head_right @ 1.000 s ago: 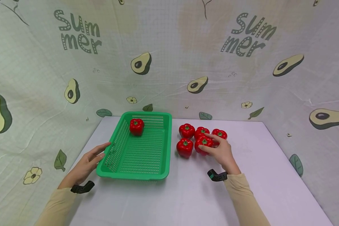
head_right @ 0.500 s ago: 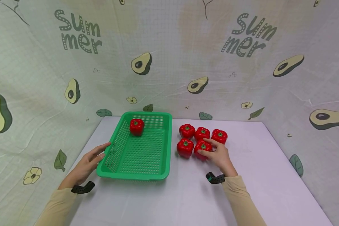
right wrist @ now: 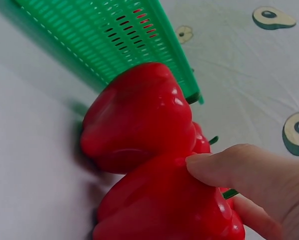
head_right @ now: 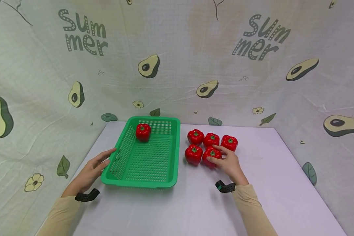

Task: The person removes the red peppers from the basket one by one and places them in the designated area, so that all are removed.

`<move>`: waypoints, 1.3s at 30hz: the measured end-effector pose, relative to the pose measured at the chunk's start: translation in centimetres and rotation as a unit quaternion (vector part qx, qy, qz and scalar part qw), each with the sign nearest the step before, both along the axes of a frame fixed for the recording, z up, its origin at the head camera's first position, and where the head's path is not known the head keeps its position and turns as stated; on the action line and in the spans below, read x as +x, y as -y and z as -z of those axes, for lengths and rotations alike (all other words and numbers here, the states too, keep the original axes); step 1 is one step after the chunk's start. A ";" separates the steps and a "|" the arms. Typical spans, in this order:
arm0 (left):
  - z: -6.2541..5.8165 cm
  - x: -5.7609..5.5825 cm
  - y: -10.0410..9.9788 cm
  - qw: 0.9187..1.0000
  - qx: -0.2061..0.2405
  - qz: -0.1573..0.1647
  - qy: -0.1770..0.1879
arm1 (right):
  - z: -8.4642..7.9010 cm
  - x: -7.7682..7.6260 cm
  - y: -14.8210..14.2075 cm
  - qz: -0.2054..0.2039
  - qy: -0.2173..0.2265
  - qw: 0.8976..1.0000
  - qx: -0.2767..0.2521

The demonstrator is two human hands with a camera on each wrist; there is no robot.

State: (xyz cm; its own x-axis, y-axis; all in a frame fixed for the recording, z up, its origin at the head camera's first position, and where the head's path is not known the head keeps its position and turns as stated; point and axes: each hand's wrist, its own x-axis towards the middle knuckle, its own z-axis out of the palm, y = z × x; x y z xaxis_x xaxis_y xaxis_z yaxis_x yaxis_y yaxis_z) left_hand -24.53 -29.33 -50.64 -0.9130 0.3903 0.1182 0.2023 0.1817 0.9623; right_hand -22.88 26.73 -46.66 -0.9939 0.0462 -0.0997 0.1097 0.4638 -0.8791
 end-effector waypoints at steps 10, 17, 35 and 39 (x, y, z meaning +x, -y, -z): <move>0.0 -0.1 0.0 1.000 0.001 0.001 0.000 | 0.2 0.1 -0.2 -0.001 -0.002 1.000 -0.008; -0.2 -0.1 0.0 1.000 -0.003 -0.002 -0.004 | 0.5 0.1 -0.4 -0.006 -0.009 1.000 -0.012; 0.0 0.1 0.0 1.000 0.002 -0.001 0.000 | 0.4 0.5 -0.3 0.003 -0.011 1.000 -0.003; -0.1 0.0 0.0 1.000 0.004 0.000 0.001 | 0.2 0.6 -0.3 0.005 -0.011 1.000 -0.001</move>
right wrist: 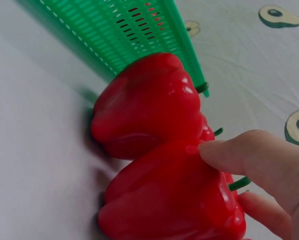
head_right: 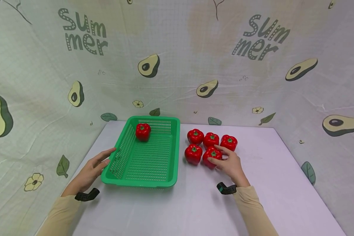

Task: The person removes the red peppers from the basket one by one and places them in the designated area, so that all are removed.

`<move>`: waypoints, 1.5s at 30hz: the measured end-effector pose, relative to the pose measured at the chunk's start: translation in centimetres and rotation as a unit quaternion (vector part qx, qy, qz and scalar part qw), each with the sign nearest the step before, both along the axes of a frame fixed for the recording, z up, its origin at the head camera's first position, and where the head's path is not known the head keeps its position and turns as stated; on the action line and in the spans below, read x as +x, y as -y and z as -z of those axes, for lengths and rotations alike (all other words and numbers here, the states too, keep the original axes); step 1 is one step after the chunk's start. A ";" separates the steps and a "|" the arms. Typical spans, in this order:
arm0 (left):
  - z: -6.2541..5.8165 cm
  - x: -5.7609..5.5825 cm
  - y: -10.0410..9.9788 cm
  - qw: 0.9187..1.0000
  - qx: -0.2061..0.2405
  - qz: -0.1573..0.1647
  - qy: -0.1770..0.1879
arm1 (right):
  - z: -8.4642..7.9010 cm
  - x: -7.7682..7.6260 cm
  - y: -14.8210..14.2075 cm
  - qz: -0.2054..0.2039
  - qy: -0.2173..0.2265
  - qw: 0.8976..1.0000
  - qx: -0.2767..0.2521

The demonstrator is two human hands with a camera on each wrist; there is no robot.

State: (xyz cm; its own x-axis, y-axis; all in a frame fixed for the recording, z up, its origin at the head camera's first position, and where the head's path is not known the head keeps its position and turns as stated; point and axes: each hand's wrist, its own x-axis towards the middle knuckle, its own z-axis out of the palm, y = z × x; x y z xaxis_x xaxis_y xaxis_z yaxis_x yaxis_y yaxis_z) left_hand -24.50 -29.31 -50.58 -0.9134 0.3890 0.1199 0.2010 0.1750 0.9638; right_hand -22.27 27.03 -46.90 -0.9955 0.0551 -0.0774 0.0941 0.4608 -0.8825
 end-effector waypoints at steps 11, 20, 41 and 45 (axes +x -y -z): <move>0.0 0.0 0.0 1.000 0.006 0.001 0.000 | -2.4 0.5 0.1 0.007 -0.017 0.999 0.047; 0.0 -0.1 0.1 1.000 0.008 0.002 -0.002 | -4.9 0.5 0.6 0.030 -0.031 0.987 0.152; 0.2 -0.1 0.1 1.000 0.010 0.006 -0.002 | -8.1 -1.4 5.2 -0.002 -0.165 0.970 0.176; 0.2 -0.1 0.1 1.000 0.010 0.008 -0.002 | -8.4 -2.4 6.7 -0.034 -0.172 0.974 0.144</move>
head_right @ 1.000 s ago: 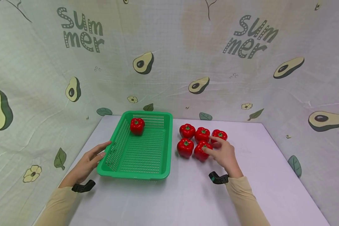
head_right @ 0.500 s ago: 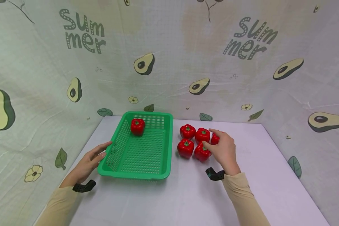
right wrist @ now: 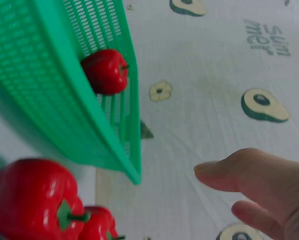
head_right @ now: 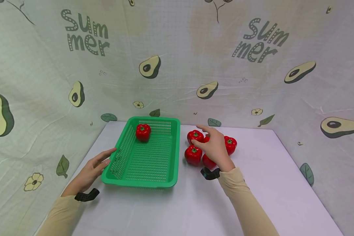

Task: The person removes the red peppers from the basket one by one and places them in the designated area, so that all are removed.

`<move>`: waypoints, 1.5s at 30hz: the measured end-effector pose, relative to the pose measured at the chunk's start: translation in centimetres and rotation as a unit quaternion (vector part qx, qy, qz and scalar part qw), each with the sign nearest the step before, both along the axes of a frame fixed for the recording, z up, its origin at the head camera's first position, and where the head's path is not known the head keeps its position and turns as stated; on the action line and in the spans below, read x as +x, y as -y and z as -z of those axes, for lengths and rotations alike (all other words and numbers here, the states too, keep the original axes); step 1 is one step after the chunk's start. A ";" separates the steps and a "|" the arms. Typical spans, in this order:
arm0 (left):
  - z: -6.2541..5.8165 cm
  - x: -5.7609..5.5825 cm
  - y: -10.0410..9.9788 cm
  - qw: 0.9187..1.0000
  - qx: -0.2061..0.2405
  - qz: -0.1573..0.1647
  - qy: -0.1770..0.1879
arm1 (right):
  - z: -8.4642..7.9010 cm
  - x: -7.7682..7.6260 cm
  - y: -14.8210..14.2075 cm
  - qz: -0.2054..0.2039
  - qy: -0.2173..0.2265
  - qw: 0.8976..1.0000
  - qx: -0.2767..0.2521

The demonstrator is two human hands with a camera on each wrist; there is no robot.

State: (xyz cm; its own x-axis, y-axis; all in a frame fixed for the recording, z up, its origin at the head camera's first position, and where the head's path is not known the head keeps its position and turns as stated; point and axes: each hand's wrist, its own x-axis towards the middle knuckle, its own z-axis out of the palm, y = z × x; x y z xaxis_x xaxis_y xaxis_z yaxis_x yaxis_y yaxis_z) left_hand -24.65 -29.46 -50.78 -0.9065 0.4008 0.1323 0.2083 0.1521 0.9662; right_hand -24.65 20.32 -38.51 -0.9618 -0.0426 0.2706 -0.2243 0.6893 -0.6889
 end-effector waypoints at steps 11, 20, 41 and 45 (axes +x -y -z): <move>0.2 0.1 0.1 1.000 -0.006 -0.005 -0.003 | -0.9 -3.5 5.3 -0.118 -0.009 0.989 -0.085; 0.0 0.2 0.2 1.000 -0.007 -0.006 -0.004 | -0.4 -6.1 8.3 -0.176 0.033 0.974 -0.142; 0.0 0.1 0.1 1.000 -0.016 -0.009 -0.005 | 2.6 -10.4 13.4 -0.198 0.137 0.942 -0.234; 0.0 0.2 0.0 1.000 -0.022 -0.008 -0.008 | 3.0 -10.9 14.5 -0.192 0.150 0.941 -0.234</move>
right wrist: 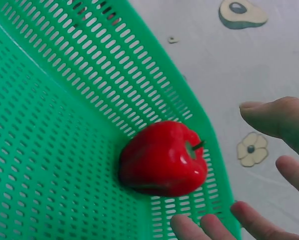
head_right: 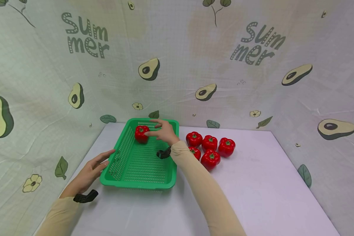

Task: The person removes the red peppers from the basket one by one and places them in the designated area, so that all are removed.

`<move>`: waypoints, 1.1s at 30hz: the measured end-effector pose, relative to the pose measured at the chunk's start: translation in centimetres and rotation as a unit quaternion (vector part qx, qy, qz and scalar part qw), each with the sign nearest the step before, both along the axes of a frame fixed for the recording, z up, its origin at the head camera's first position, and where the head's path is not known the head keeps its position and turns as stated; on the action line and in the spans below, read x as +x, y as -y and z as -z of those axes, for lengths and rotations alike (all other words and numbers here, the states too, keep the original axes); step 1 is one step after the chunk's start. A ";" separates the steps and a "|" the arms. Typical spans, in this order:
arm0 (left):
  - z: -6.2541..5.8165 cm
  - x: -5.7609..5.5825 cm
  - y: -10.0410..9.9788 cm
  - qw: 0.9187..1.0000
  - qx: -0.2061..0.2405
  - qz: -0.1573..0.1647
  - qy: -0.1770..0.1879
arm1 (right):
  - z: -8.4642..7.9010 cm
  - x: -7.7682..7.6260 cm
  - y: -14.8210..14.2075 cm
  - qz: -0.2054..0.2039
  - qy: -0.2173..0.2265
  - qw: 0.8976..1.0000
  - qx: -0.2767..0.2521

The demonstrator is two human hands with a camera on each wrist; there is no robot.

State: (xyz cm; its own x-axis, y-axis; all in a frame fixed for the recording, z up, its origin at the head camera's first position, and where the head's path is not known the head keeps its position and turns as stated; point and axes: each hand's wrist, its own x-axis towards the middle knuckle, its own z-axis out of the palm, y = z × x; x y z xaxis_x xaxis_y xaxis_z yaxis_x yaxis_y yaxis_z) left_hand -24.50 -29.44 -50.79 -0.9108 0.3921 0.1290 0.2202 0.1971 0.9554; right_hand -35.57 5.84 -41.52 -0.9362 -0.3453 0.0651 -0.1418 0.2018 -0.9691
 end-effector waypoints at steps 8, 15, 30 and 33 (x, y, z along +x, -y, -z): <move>-0.1 0.1 0.1 1.000 0.010 -0.002 0.010 | 1.0 -1.0 2.3 0.023 0.015 1.000 -0.002; -0.2 0.2 0.3 1.000 0.010 -0.012 0.014 | 1.9 -1.8 4.1 0.034 0.043 0.998 -0.011; -0.1 0.2 -0.2 1.000 0.004 -0.020 0.020 | 4.0 -2.7 5.7 0.053 0.079 0.995 -0.037; -0.3 0.3 -0.3 1.000 0.005 -0.021 0.022 | 4.3 -2.9 6.0 0.059 0.078 0.994 -0.037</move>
State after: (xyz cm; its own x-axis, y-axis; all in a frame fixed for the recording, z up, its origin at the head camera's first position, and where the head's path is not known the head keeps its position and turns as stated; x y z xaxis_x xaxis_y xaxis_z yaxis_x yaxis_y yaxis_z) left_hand -24.23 -29.16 -50.52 -0.9314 0.3522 0.0918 0.1693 0.1959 0.9659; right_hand -38.43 -0.16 -45.87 -0.9707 -0.2316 -0.0633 0.0322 0.1356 -0.9902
